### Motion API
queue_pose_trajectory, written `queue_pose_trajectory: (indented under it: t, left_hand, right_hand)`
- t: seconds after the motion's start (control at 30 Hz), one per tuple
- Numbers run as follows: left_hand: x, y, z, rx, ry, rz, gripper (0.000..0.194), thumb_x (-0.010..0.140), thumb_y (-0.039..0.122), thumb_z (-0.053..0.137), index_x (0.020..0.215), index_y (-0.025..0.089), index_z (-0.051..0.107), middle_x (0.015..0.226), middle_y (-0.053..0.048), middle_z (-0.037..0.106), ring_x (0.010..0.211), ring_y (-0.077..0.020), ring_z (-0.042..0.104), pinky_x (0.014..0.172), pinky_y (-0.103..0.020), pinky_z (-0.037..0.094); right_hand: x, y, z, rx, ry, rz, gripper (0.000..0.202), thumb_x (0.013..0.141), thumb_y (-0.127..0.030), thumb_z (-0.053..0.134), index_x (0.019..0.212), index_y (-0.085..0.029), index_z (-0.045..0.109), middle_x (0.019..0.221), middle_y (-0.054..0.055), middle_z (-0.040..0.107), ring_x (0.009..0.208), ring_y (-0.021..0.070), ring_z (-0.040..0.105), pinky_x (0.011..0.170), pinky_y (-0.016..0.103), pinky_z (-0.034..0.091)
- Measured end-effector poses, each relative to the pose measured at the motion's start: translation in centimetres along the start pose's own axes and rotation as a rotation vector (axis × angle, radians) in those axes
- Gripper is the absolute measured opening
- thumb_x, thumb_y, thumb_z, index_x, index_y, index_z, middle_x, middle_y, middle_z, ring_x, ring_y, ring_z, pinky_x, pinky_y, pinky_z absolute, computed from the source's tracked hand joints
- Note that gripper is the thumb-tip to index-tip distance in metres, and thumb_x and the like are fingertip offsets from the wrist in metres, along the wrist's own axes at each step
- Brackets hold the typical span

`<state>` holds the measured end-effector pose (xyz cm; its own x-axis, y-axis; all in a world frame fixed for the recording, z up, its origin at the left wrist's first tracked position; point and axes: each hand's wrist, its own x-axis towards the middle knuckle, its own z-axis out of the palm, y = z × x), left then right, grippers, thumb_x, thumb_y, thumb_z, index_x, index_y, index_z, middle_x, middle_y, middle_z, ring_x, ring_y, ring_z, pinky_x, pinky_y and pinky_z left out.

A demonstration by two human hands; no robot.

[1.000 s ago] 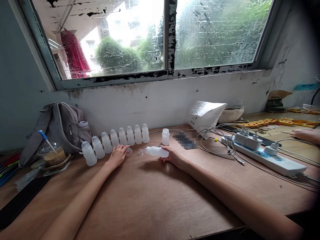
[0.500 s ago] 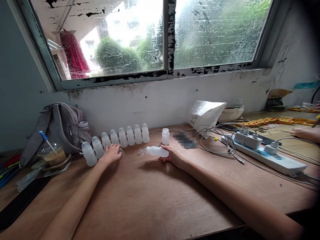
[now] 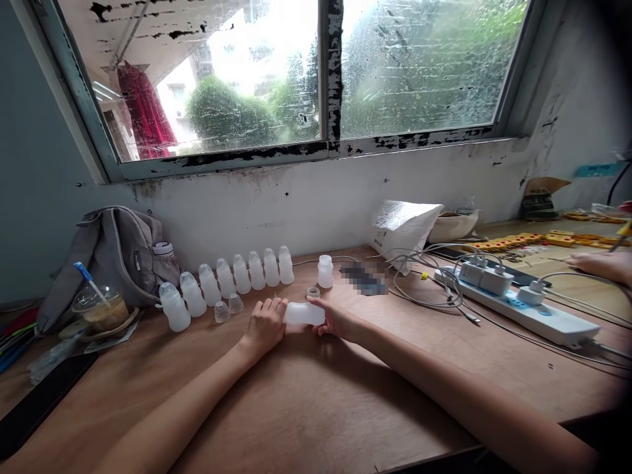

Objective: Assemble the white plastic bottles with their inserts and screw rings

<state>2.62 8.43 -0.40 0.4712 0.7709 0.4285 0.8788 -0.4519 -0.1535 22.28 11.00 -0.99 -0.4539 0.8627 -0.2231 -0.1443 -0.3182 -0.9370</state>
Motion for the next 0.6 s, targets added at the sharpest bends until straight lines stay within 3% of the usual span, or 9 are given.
queue_pose_trajectory:
  t: [0.13, 0.3, 0.43, 0.5, 0.6]
  left_hand:
    - [-0.6, -0.2, 0.7, -0.046, -0.128, -0.124, 0.029, 0.078, 0.02, 0.037, 0.103, 0.014, 0.05, 0.093, -0.012, 0.058, 0.078, -0.0226, 0.058, 0.063, -0.029, 0.042]
    - [-0.3, -0.8, -0.1, -0.07, -0.18, -0.162, 0.028, 0.075, 0.022, 0.041, 0.1, 0.014, 0.052, 0.09, -0.013, 0.061, 0.078, -0.0249, 0.06, 0.06, -0.028, 0.042]
    - [-0.1, -0.9, -0.2, -0.115, -0.226, -0.201, 0.024, 0.071, 0.028, 0.047, 0.093, 0.019, 0.054, 0.081, -0.009, 0.064, 0.077, -0.0257, 0.061, 0.061, -0.029, 0.042]
    - [-0.2, -0.9, 0.1, -0.135, -0.244, -0.214, 0.024, 0.07, 0.03, 0.049, 0.092, 0.021, 0.053, 0.079, -0.007, 0.065, 0.076, -0.0251, 0.062, 0.059, -0.028, 0.042]
    - [-0.4, -0.8, 0.7, -0.154, -0.216, -0.243, 0.026, 0.072, 0.032, 0.047, 0.095, 0.021, 0.052, 0.08, -0.007, 0.066, 0.075, -0.0247, 0.062, 0.058, -0.028, 0.042]
  right_hand:
    - [-0.9, 0.7, 1.3, -0.11, -0.104, -0.069, 0.034, 0.072, -0.045, 0.058, 0.09, -0.018, 0.05, 0.069, 0.003, 0.058, 0.046, 0.0105, 0.055, 0.037, 0.019, 0.041]
    - [-1.5, 0.6, 1.8, -0.294, -0.133, -0.187, 0.034, 0.076, -0.048, 0.051, 0.094, -0.019, 0.049, 0.068, 0.001, 0.056, 0.052, 0.0107, 0.053, 0.043, 0.019, 0.04]
    - [-2.2, -0.3, 1.9, -0.776, -0.073, -0.586, 0.032, 0.073, -0.037, 0.059, 0.099, -0.02, 0.052, 0.089, 0.005, 0.054, 0.077, 0.0181, 0.053, 0.065, 0.03, 0.045]
    - [-2.7, -0.7, 2.1, -1.007, -0.083, -0.807, 0.027, 0.072, -0.027, 0.06, 0.097, -0.021, 0.054, 0.104, 0.008, 0.05, 0.095, 0.023, 0.048, 0.082, 0.038, 0.04]
    - [-3.1, -0.9, 2.6, -1.103, -0.098, -0.901, 0.026, 0.074, -0.025, 0.058, 0.1, -0.022, 0.055, 0.117, 0.009, 0.043, 0.109, 0.0246, 0.039, 0.094, 0.042, 0.03]
